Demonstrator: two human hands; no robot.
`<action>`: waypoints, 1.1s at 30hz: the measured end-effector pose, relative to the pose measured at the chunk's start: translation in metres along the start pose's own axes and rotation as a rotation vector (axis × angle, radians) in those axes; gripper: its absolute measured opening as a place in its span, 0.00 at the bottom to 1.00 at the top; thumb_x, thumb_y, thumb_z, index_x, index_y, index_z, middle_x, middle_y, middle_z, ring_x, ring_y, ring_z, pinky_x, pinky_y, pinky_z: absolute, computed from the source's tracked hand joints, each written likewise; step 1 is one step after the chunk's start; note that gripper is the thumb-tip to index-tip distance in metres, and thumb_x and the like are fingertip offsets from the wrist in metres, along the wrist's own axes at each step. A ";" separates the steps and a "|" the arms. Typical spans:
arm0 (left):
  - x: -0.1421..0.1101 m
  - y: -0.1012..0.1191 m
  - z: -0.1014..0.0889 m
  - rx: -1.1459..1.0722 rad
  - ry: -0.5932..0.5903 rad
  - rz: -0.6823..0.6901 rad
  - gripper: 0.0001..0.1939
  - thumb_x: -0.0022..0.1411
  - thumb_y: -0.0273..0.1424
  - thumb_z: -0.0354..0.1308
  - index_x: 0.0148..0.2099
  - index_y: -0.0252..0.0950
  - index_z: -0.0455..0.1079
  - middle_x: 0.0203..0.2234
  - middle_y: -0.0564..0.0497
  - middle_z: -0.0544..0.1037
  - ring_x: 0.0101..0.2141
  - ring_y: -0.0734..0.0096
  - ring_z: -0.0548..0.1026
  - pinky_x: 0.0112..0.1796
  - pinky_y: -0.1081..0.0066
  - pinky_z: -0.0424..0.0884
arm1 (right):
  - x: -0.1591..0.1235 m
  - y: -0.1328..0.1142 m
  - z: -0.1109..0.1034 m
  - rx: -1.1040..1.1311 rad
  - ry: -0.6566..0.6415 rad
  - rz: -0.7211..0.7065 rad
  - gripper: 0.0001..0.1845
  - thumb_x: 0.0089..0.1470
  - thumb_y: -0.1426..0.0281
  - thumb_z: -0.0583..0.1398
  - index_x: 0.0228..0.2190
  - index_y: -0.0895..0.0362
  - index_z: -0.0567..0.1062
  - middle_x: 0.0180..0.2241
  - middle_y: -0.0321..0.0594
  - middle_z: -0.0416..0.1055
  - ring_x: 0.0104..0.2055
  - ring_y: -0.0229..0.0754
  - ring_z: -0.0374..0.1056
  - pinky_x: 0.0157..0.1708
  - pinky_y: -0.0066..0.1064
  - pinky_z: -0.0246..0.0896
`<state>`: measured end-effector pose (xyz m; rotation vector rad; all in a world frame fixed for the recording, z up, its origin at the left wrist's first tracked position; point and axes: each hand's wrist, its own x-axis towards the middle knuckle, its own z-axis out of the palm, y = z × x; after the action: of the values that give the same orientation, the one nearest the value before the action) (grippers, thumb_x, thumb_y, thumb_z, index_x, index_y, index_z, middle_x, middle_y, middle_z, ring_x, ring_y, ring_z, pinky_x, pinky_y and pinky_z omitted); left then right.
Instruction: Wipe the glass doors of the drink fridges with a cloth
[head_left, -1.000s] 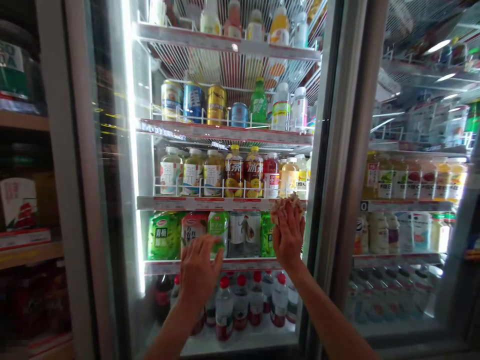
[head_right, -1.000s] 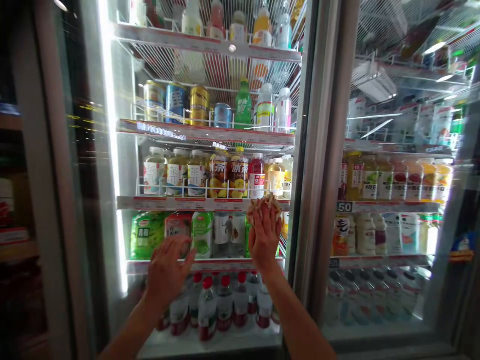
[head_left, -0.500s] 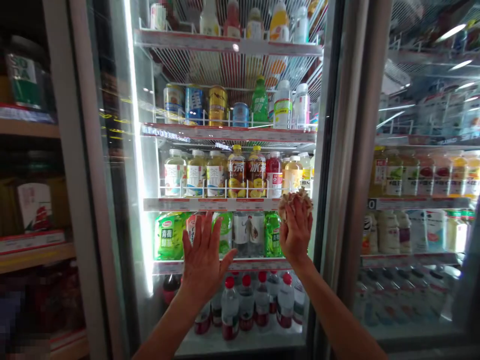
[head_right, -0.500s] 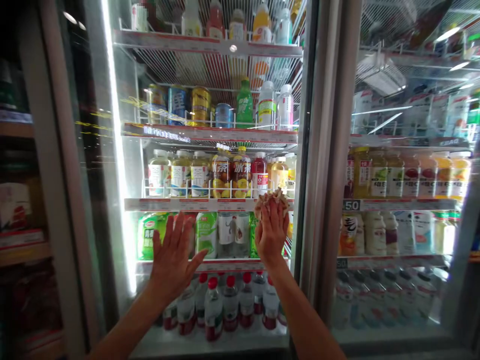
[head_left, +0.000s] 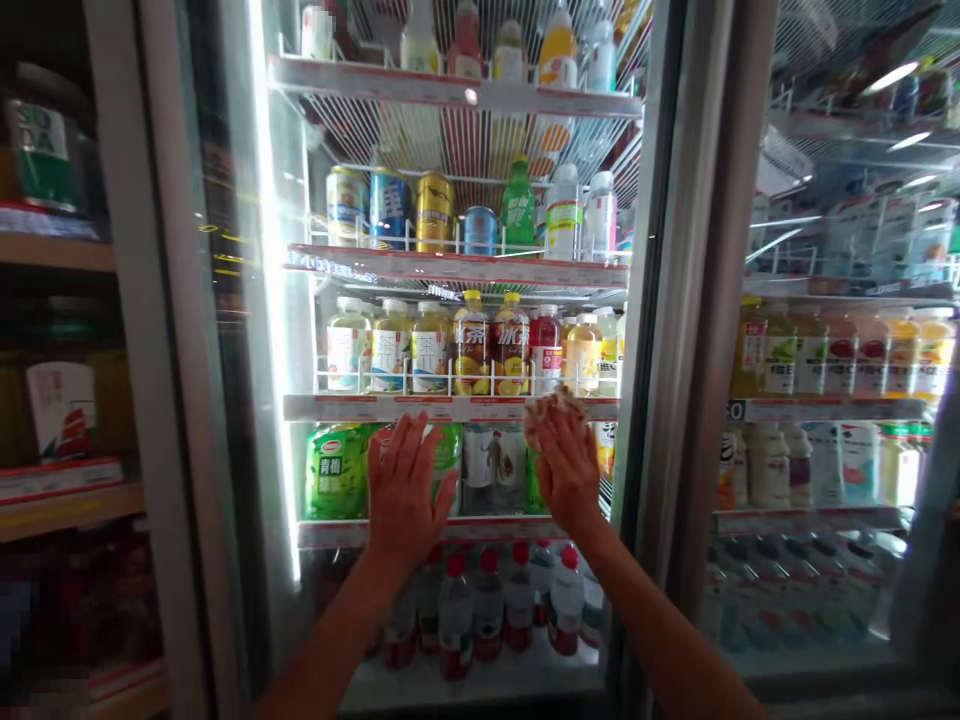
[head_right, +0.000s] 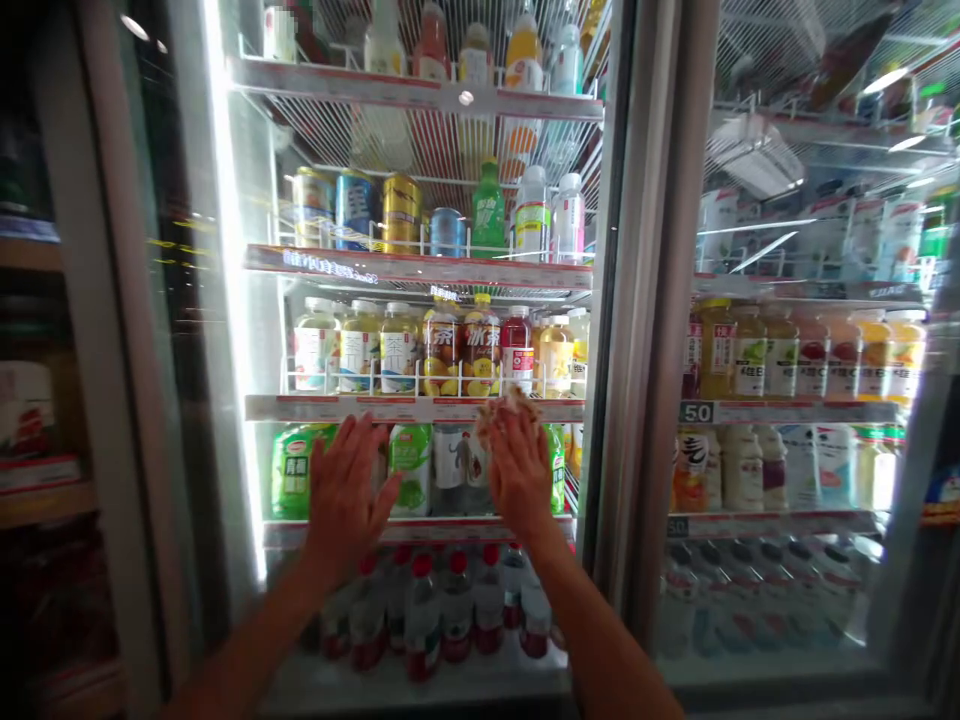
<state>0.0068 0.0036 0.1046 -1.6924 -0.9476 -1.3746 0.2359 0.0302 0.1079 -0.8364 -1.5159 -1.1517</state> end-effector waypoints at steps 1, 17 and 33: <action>0.003 -0.003 0.004 0.006 0.011 0.010 0.29 0.59 0.32 0.51 0.61 0.37 0.50 0.58 0.41 0.59 0.60 0.57 0.52 0.58 0.51 0.44 | 0.000 0.000 0.000 -0.017 0.041 0.056 0.32 0.54 0.73 0.51 0.59 0.51 0.49 0.60 0.42 0.52 0.63 0.47 0.46 0.58 0.47 0.47; 0.040 -0.002 0.014 0.018 -0.022 0.053 0.38 0.61 0.49 0.43 0.64 0.32 0.37 0.62 0.36 0.45 0.62 0.55 0.39 0.58 0.51 0.36 | 0.018 0.001 0.007 0.006 0.017 -0.053 0.31 0.54 0.73 0.52 0.59 0.53 0.52 0.59 0.44 0.54 0.63 0.47 0.46 0.58 0.48 0.45; 0.048 -0.011 -0.013 -0.046 0.043 0.099 0.10 0.60 0.28 0.49 0.40 0.37 0.70 0.33 0.50 0.75 0.35 0.68 0.70 0.38 0.68 0.64 | 0.036 0.015 0.001 -0.021 0.146 0.113 0.30 0.55 0.73 0.50 0.59 0.53 0.51 0.61 0.44 0.49 0.63 0.48 0.45 0.57 0.49 0.47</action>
<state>-0.0008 0.0013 0.1543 -1.7133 -0.8031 -1.3715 0.2408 0.0338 0.1466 -0.8232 -1.3225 -1.1217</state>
